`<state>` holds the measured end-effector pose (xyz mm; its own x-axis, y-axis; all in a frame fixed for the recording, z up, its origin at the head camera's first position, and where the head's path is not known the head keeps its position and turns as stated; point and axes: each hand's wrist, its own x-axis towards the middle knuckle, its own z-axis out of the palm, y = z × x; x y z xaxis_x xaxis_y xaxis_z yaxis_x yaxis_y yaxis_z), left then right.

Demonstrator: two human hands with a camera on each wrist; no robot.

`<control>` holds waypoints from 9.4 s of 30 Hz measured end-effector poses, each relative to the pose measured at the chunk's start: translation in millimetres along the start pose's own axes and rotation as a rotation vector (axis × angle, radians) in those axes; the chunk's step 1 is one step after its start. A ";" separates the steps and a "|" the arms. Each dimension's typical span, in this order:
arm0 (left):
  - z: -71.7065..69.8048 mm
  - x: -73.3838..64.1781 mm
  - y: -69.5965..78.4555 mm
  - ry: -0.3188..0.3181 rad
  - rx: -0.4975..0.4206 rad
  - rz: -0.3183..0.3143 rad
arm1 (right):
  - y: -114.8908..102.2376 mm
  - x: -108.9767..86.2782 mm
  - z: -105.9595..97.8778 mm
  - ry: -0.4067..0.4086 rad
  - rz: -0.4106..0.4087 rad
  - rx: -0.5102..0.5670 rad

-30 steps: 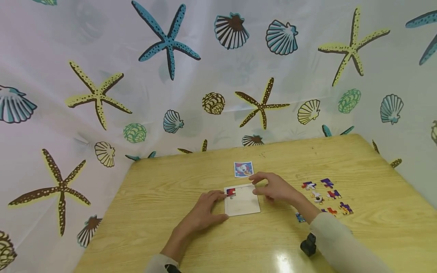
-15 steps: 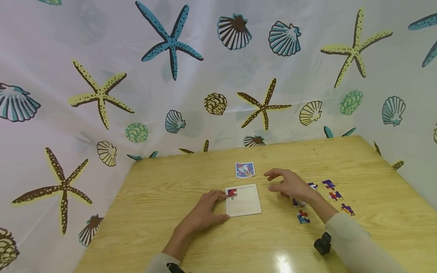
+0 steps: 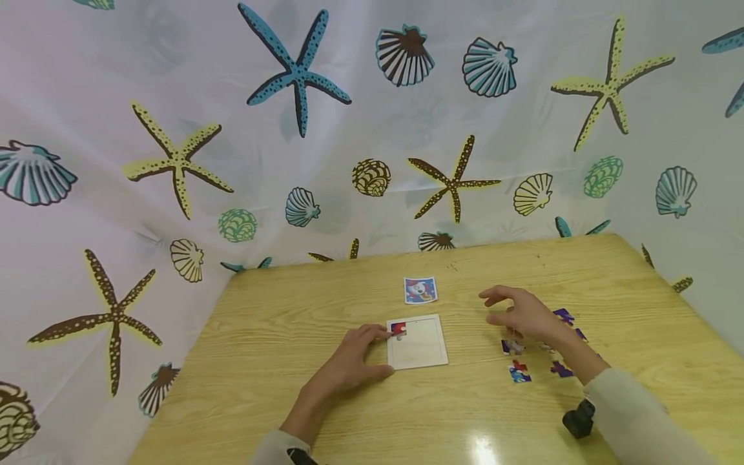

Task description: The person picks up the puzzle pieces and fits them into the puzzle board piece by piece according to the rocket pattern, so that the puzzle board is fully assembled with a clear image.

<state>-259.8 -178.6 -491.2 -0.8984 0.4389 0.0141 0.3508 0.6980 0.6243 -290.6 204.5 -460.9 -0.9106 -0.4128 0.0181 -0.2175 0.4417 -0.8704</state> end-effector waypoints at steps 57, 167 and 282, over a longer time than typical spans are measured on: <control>0.1 -0.1 2.8 0.004 -0.002 0.002 | 39.4 -42.9 -49.3 0.111 0.152 -0.065; 0.6 -0.5 -0.6 0.008 -0.019 0.008 | 5.7 -11.6 -0.6 0.109 0.013 -0.080; 2.4 1.3 -4.1 0.009 -0.065 0.000 | -43.2 71.4 115.6 0.088 -0.088 -0.280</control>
<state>-261.8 -179.5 -495.5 -0.9010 0.4333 0.0212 0.3332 0.6600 0.6733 -305.6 63.8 -478.9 -0.9082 -0.3940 0.1410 -0.3745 0.6149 -0.6940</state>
